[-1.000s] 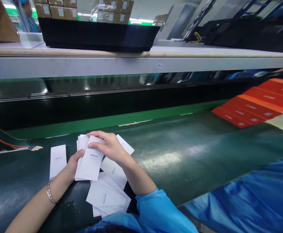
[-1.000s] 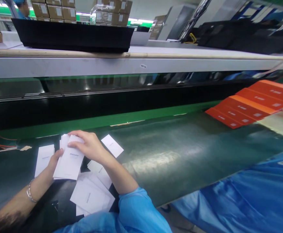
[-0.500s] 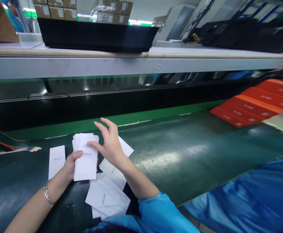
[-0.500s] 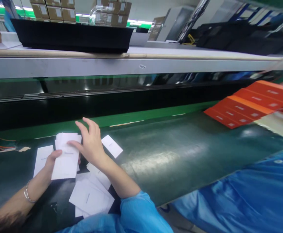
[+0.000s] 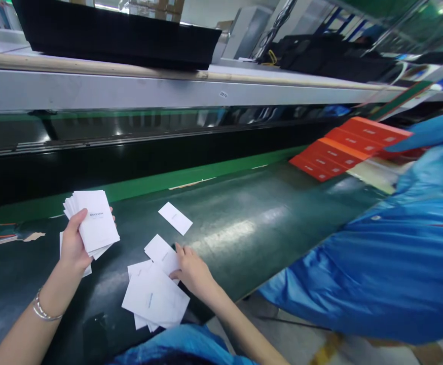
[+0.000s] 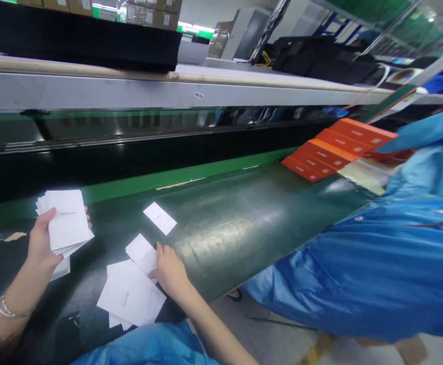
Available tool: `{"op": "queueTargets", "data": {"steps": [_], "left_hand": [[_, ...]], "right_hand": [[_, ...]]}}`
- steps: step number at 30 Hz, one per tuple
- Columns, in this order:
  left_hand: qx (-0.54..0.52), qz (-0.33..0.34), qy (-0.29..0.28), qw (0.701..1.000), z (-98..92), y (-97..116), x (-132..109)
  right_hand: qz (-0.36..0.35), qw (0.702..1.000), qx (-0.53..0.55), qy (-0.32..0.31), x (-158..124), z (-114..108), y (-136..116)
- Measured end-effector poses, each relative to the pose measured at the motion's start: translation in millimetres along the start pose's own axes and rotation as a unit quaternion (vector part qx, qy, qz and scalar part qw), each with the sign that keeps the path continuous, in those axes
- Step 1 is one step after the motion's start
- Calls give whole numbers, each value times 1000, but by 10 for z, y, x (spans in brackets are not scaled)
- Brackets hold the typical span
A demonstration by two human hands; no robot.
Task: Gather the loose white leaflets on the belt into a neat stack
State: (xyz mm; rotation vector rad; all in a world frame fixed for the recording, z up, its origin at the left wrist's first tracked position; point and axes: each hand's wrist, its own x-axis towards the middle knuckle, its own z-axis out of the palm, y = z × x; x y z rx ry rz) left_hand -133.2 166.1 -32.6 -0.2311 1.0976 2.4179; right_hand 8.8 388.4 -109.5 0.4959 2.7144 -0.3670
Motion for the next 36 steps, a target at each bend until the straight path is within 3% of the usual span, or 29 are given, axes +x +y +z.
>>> {"op": "queueTargets", "data": {"steps": [3, 7, 12, 16, 18, 21, 23, 26, 28, 30, 33, 36], "left_hand": [[5, -12, 13, 1000, 28, -34, -12], [9, -19, 9, 1000, 58, -50, -23], [8, -21, 25, 999, 65, -44, -28], [4, -24, 23, 999, 64, -65, -25], [2, -20, 6, 1000, 57, -83, -22], [-3, -17, -19, 1000, 43, -104, -24], [-6, -26, -31, 999, 39, -114, -29], [-23, -63, -55, 996, 34, -149, -36], [-36, -90, -72, 993, 21, -198, -35], [-40, -88, -69, 993, -4, -266, -29], [-24, -58, -52, 997, -43, -354, -10], [-6, -65, -108, 992, -59, -371, 2]], "right_hand": [[14, 999, 31, -13, 31, -23, 32], [16, 995, 101, 18, 72, -5, 77], [-9, 962, 268, 58, 211, 30, 245], [-13, 940, 320, 117, 339, -77, 474], [-12, 896, 427, 121, 358, -198, 539], [-28, 758, 637, 135, 312, -423, 464], [-63, 683, 716, 134, 259, -561, 292], [-112, 640, 755, 82, 198, -701, -79], [-154, 642, 751, 29, 176, -742, -345], [-198, 663, 721, -26, 162, -739, -586], [-232, 751, 614, -67, 159, -671, -838], [-271, 831, 482, -59, 201, -596, -923]]}}
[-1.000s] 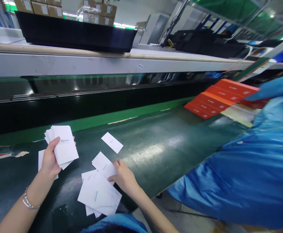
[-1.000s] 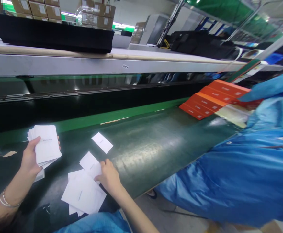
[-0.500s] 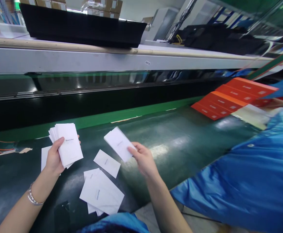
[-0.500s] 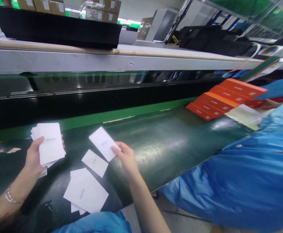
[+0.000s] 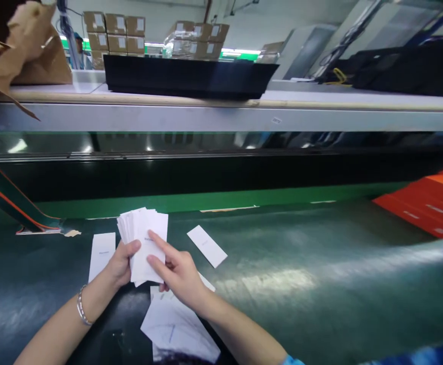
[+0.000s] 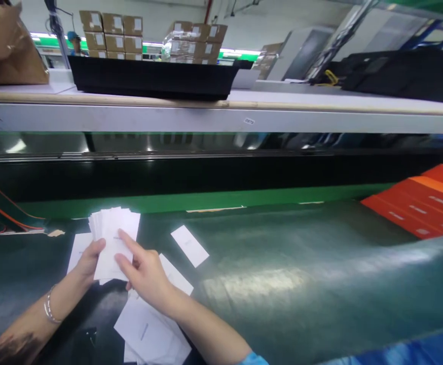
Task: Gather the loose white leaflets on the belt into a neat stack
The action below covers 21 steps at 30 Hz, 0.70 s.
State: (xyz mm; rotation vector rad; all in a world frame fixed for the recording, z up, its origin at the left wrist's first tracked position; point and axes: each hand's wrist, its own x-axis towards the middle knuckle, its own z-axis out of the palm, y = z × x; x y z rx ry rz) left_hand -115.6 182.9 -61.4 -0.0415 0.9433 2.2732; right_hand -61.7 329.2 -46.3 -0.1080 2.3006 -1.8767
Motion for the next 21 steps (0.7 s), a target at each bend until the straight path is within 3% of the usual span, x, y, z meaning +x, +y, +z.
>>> {"op": "queueTargets", "data": {"steps": [2, 5, 9, 11, 12, 14, 17, 19, 21], "left_hand": [[-1, -1, -41, 999, -4, 19, -2], [-14, -15, -45, 999, -23, 37, 6], [-47, -59, -34, 997, -35, 24, 38], [-67, -60, -5, 996, -1, 42, 45], [-75, -50, 20, 996, 26, 61, 45], [-88, -12, 66, 994, 87, 113, 41], [-98, 24, 108, 989, 143, 180, 41], [-103, 29, 119, 987, 143, 194, 46], [-102, 39, 122, 987, 129, 184, 51]], "right_hand": [[-40, 997, -67, -1, 28, -9, 34], [-114, 976, -181, 43, 33, -46, 47], [-247, 885, -361, 162, -49, -111, 32], [-266, 855, -395, 207, -112, -201, 74], [-236, 855, -408, 216, -144, -260, 120], [-90, 867, -451, 193, -208, -373, 265], [149, 837, -516, 105, -336, -428, 553], [214, 816, -534, 52, -443, -364, 720], [229, 809, -541, 34, -532, -268, 830]]}}
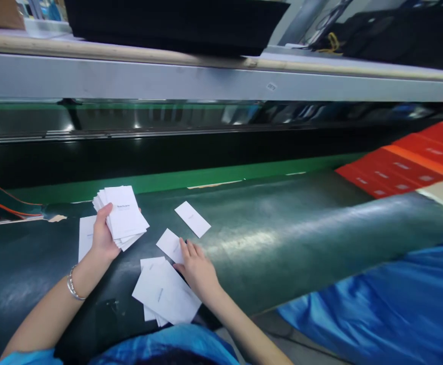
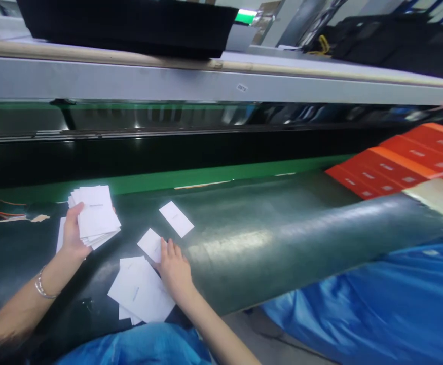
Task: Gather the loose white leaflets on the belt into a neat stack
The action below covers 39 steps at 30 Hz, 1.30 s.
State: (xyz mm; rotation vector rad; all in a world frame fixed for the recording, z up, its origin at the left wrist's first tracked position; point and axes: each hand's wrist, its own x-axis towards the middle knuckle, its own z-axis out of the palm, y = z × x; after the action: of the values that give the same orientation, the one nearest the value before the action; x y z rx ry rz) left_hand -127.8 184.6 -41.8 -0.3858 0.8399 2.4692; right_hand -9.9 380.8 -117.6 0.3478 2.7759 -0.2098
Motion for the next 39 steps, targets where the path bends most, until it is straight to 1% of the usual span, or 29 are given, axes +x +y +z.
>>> {"op": "queueTargets", "data": {"steps": [1, 3, 5, 7, 9, 11, 12, 13, 15, 16, 17, 18, 19, 20, 21, 22, 24, 26, 27, 28, 29, 30, 32, 33, 34, 35, 36, 38, 39], "left_hand": [[2, 9, -1, 1000, -6, -8, 2], [11, 24, -1, 1000, -3, -23, -3], [21, 35, 2, 999, 21, -30, -21], [28, 37, 8, 999, 53, -29, -45], [29, 40, 9, 999, 69, -24, -62], [25, 37, -15, 999, 56, -24, -63], [25, 34, -33, 999, 41, -27, -58], [25, 28, -51, 998, 21, -34, -51], [30, 16, -80, 996, -19, -59, -34], [32, 10, -88, 996, -35, -78, -25], [33, 2, -94, 995, -49, -102, -17], [35, -8, -98, 995, -61, -129, -10], [37, -17, -96, 995, -71, -158, -2], [39, -24, -87, 995, -80, -188, 6], [39, -33, -75, 996, -89, -217, 15], [40, -40, -59, 997, -98, -244, 24], [42, -55, -36, 997, -117, -286, 40], [49, -61, -25, 997, -134, -309, 54], [54, -57, -22, 997, -143, -314, 62], [59, -48, -22, 997, -155, -318, 71], [66, -38, -25, 997, -169, -319, 84], [76, -27, -32, 996, -186, -320, 101], [111, -16, -66, 992, -226, -323, 148], [135, -15, -90, 987, -246, -326, 175], [164, -9, -114, 980, -263, -332, 202], [198, 7, -129, 972, -277, -342, 226], [235, 42, -131, 962, -287, -359, 247], [304, 143, -107, 936, -306, -419, 275], [330, 187, -87, 921, -320, -465, 287]], "right_hand": [[8, 1000, -3, 3, -23, 50, -14], [27, 999, 10, 31, -23, 97, -27], [39, 996, 61, 45, 37, 96, 4], [32, 990, 134, 43, 127, 77, 81], [24, 976, 214, 41, 207, 50, 187], [20, 947, 314, 67, 245, -12, 289], [19, 920, 383, 85, 240, -67, 326], [19, 880, 464, 103, 221, -140, 347], [15, 772, 622, 130, 149, -332, 323], [12, 717, 685, 129, 107, -439, 275], [5, 671, 732, 122, 72, -541, 203], [-4, 639, 761, 113, 49, -629, 110], [-14, 620, 777, 103, 43, -695, 3], [-24, 610, 786, 91, 58, -736, -114], [-32, 607, 790, 78, 92, -751, -232], [-39, 610, 788, 66, 142, -743, -345], [-49, 635, 769, 51, 263, -684, -532], [-53, 665, 743, 52, 372, -619, -642], [-54, 670, 738, 57, 411, -598, -666], [-59, 666, 742, 52, 439, -587, -672], [-71, 655, 752, 26, 456, -586, -662], [-89, 640, 763, -18, 465, -590, -641], [-138, 618, 762, -132, 477, -591, -581], [-158, 616, 752, -173, 485, -575, -548], [-170, 620, 742, -191, 498, -540, -516], [-176, 629, 735, -182, 518, -484, -484], [-179, 642, 729, -154, 545, -407, -454], [-184, 678, 708, -71, 620, -200, -393], [-192, 703, 684, -28, 667, -81, -361]]}}
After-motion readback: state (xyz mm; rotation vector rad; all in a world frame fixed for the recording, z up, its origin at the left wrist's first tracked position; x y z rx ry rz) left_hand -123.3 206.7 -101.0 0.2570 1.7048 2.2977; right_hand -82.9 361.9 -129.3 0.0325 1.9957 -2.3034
